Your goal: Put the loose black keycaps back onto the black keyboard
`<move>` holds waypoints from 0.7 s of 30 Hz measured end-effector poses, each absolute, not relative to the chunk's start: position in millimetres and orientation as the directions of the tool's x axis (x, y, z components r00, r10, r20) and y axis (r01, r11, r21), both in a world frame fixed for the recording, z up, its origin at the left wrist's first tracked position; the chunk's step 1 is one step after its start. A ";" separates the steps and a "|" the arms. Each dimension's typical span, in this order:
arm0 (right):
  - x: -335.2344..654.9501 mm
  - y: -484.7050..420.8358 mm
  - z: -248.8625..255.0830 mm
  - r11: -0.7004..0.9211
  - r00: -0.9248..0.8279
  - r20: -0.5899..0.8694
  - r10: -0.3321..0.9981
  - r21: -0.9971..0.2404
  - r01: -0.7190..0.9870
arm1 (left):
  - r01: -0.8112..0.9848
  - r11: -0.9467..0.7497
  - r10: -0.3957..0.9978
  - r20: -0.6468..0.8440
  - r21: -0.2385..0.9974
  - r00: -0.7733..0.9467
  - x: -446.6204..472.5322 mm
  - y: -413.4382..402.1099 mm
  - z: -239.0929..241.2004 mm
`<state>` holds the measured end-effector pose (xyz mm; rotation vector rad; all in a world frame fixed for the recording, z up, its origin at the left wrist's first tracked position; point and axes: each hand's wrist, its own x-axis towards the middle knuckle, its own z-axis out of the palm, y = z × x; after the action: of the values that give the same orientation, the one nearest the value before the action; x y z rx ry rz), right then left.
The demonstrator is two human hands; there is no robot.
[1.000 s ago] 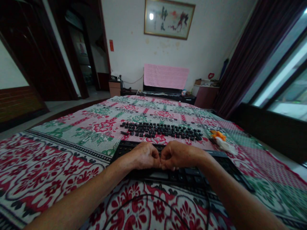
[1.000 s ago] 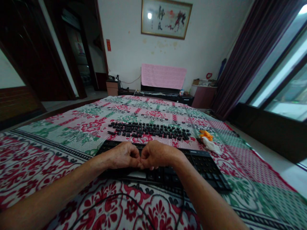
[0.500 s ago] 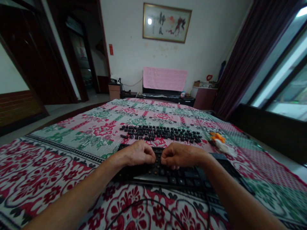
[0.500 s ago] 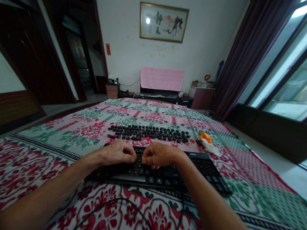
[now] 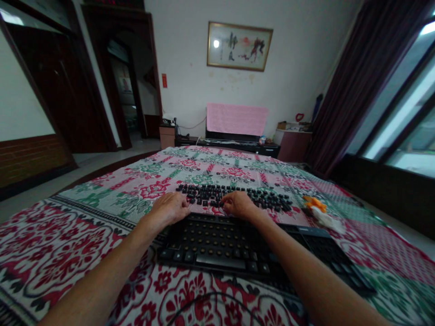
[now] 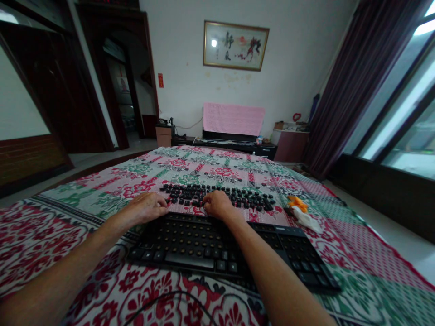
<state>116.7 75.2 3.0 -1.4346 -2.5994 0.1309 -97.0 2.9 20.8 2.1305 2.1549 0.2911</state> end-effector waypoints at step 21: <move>138.4 54.5 14.0 0.531 -0.535 0.085 0.841 -0.323 0.783 | 0.998 -0.005 1.000 0.013 0.064 0.005 -95.9 7.4 18.3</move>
<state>138.4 54.5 14.0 -1.3715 -2.5407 0.3623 -95.9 7.4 18.3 2.2004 2.1893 0.0846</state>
